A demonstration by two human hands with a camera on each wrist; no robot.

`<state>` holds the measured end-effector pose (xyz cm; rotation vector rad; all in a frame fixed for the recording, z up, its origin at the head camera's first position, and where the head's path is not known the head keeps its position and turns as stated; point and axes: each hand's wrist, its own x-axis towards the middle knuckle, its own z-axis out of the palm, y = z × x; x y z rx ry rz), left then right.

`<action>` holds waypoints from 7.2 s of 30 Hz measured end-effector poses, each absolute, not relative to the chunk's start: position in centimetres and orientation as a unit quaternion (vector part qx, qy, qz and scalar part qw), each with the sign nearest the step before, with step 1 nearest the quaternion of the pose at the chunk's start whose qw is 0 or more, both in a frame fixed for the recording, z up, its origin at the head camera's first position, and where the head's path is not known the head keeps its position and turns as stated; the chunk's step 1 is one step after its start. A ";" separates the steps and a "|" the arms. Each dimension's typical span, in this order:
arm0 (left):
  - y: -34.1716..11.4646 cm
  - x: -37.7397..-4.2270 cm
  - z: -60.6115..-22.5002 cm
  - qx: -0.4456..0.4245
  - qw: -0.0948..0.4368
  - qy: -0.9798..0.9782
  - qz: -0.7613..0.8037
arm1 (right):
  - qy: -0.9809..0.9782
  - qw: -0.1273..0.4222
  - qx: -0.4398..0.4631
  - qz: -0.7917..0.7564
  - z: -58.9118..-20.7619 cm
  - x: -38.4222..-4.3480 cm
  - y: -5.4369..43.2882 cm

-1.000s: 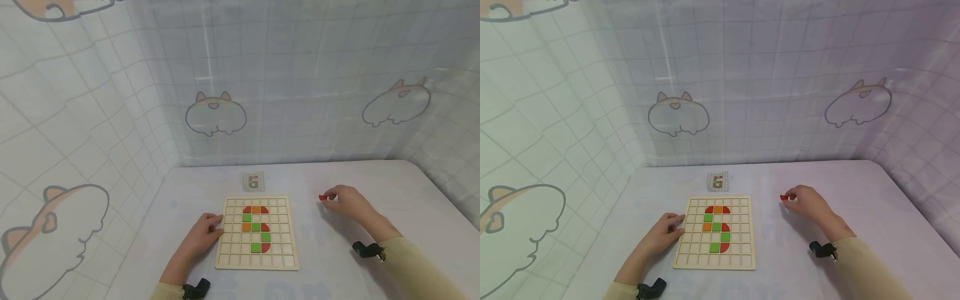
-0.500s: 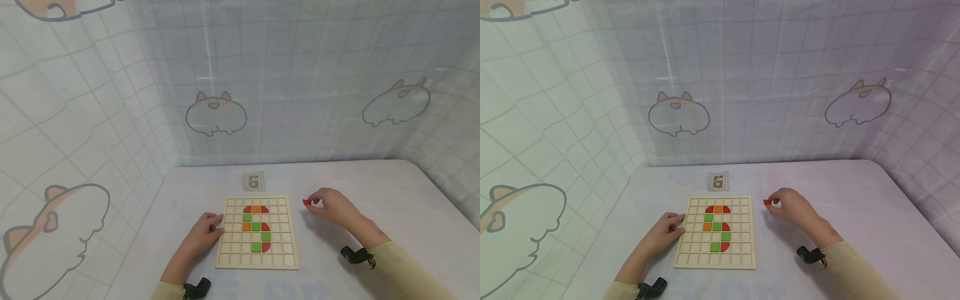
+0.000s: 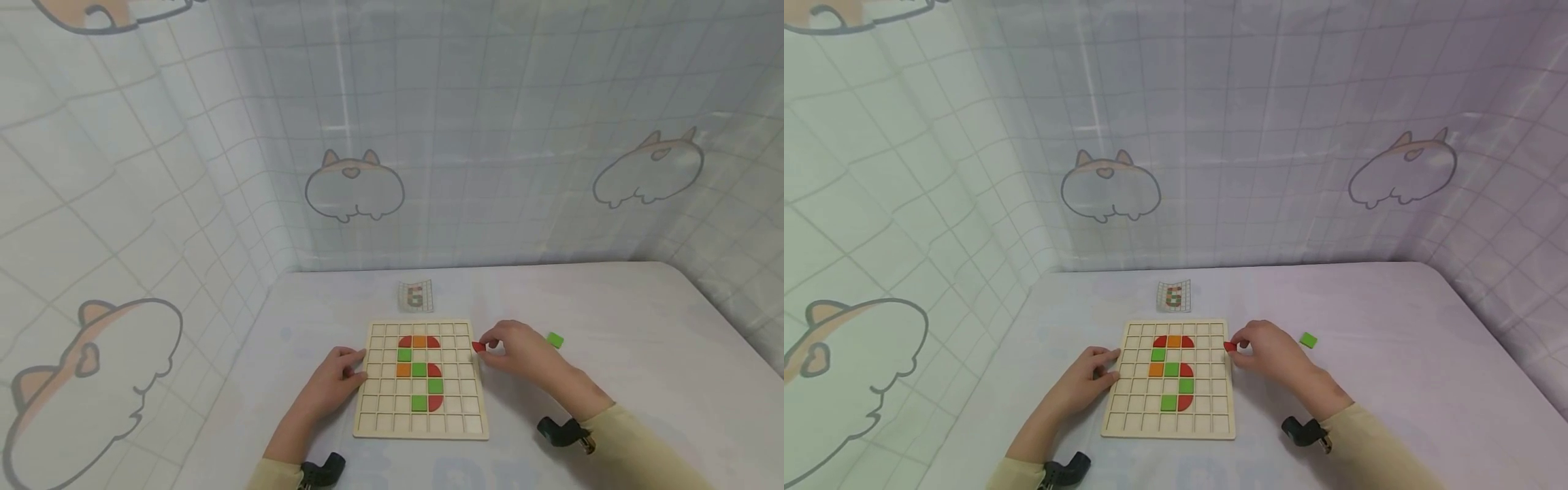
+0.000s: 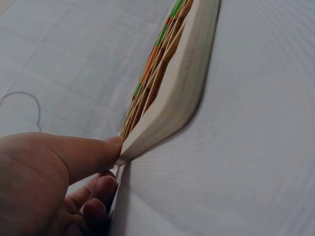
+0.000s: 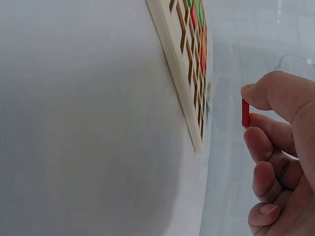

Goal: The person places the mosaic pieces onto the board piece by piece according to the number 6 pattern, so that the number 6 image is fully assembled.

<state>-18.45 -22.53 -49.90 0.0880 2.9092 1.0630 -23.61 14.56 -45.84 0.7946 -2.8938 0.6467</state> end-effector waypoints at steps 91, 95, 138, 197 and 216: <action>-22.6 -18.7 -50.2 0.004 0.033 0.941 0.338 | -0.894 -0.058 0.329 0.300 -47.5 -19.6 7.4; -22.5 -18.7 -50.2 0.008 0.033 0.939 0.342 | -0.896 -0.050 0.307 0.318 -48.1 -20.0 9.5; -22.3 -18.4 -49.8 0.007 0.029 0.939 0.343 | -0.952 0.030 0.114 0.282 -48.4 -24.9 25.1; -22.5 -18.4 -50.2 -0.001 0.030 0.939 0.342 | -0.939 0.014 0.232 0.255 -45.6 -23.8 15.9; -22.3 -18.4 -50.2 0.005 0.031 0.937 0.349 | -0.918 -0.025 0.320 0.234 -45.9 -22.6 8.3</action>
